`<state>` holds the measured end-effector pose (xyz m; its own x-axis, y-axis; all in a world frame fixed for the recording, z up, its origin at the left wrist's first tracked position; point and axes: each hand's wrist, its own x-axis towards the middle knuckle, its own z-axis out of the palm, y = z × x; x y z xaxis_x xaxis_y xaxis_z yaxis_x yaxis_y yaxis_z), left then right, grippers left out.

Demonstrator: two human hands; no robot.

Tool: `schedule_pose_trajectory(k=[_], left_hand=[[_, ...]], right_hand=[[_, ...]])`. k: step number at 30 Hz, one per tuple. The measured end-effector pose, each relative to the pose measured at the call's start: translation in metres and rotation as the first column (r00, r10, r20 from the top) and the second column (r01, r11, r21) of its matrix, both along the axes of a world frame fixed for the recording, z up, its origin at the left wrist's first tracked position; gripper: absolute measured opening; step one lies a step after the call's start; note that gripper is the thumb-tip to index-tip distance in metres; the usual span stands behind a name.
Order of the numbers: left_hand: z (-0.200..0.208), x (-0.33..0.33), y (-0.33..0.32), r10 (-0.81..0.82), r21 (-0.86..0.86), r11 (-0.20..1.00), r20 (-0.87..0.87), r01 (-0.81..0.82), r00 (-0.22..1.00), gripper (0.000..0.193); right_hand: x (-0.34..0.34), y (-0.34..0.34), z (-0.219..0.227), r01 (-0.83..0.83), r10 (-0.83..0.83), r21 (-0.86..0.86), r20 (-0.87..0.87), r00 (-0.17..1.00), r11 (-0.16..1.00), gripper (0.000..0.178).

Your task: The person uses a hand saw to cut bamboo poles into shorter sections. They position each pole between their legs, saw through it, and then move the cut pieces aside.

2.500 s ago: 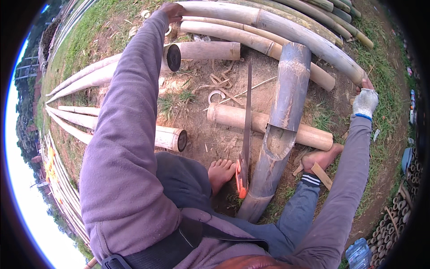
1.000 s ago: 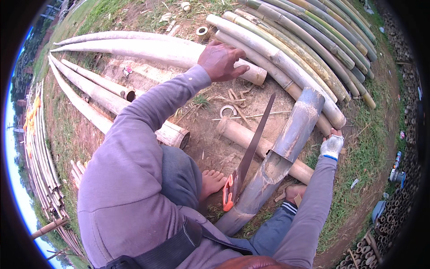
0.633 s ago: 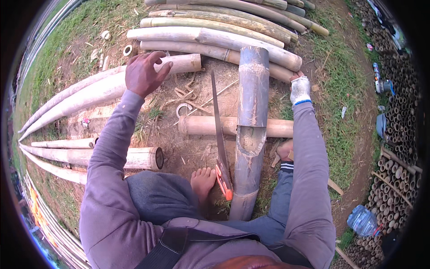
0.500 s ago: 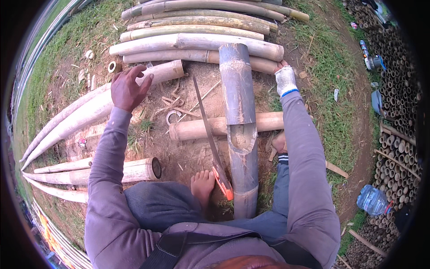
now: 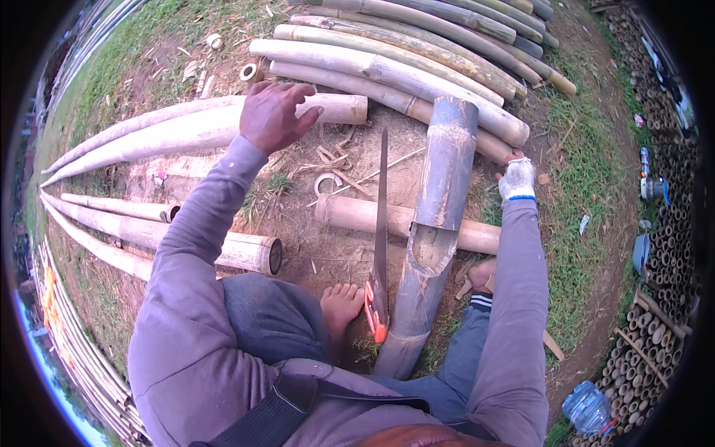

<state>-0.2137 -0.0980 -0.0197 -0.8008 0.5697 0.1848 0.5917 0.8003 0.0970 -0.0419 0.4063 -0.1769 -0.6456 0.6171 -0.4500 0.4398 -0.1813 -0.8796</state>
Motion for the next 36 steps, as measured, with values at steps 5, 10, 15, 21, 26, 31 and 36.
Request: schedule_pose_trajectory(k=[5, 10, 15, 21, 26, 31, 36], left_hand=[[0.006, 0.0, 0.003, 0.027, -0.027, 0.999, 0.016, -0.027, 1.0, 0.034], [0.002, 0.014, 0.018, -0.126, 0.31, 0.915, -0.386, 0.257, 0.914, 0.027], [-0.011, 0.108, 0.04, -0.249, 0.627, 0.734, -0.106, 0.259, 0.963, 0.02], [-0.004, 0.189, 0.064, -0.566, 0.749, 0.608, 0.176, 0.264, 0.805, 0.021], [0.01, 0.216, 0.084, -0.644, 0.745, 0.59, 0.203, 0.311, 0.737, 0.023], [0.01, 0.218, 0.065, -0.68, 0.804, 0.532, 0.219, 0.265, 0.7, 0.026], [-0.002, 0.232, -0.024, -0.576, 0.605, 0.719, 0.794, -0.343, 0.194, 0.038]], right_hand=[[0.011, 0.029, -0.009, 0.026, -0.017, -0.111, 0.081, 0.997, 0.994, 0.063], [0.099, 0.069, -0.006, 0.057, -0.068, 0.466, 0.007, 0.998, 0.883, 0.056], [0.234, 0.004, 0.085, -0.476, -0.098, 0.773, 0.56, 0.823, 0.42, 0.063], [0.441, -0.025, 0.106, -0.402, -0.029, 0.462, 0.684, 0.729, 0.79, 0.028], [0.547, -0.05, 0.101, -0.198, -0.054, 0.297, 0.666, 0.744, 0.934, 0.026], [0.58, -0.05, 0.122, -0.346, 0.046, 0.443, 0.561, 0.827, 0.827, 0.035], [0.438, -0.197, 0.199, -0.809, -0.058, 0.433, 0.892, 0.448, 0.398, 0.058]])
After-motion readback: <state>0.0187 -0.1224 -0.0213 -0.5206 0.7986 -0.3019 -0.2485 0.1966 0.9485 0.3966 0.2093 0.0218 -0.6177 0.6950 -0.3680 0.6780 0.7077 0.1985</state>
